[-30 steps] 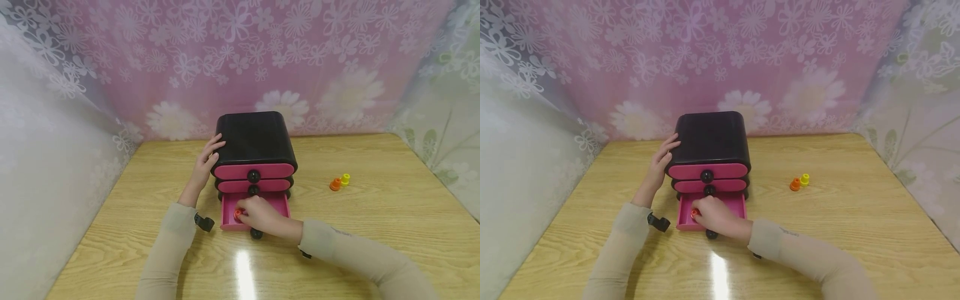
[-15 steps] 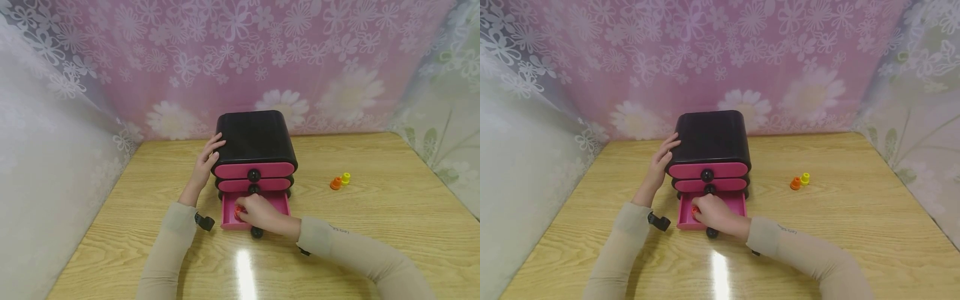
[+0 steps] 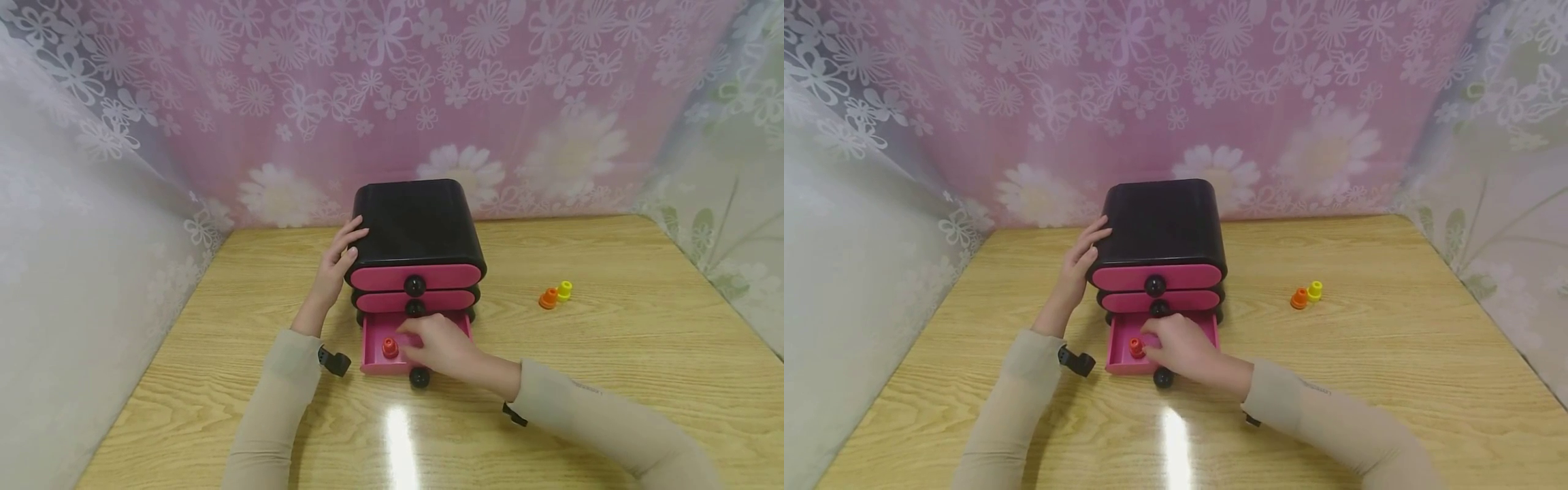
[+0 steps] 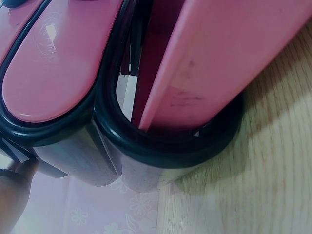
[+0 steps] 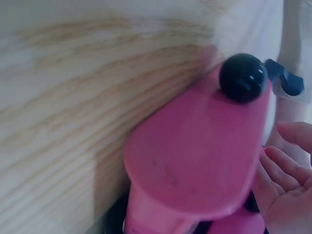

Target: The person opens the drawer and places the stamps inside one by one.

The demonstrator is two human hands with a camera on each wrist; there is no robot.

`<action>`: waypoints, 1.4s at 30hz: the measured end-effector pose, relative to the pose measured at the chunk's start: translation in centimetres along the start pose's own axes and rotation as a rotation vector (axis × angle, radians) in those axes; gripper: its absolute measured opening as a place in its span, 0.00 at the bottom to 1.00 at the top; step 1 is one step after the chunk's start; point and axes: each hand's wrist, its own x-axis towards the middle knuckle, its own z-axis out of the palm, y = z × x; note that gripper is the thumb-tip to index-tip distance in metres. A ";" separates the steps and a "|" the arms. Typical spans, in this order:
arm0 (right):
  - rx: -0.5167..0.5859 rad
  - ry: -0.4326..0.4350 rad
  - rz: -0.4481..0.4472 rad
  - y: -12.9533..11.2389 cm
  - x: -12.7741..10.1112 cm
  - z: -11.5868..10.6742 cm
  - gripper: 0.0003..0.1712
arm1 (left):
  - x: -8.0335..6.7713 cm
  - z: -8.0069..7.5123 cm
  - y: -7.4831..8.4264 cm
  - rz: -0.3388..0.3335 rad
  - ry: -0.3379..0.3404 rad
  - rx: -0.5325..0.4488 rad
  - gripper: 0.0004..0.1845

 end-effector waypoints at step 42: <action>-0.019 0.211 0.402 11.3 -8.3 -11.8 0.22 | 0.0 0.3 1.0 -0.007 -0.010 0.009 0.23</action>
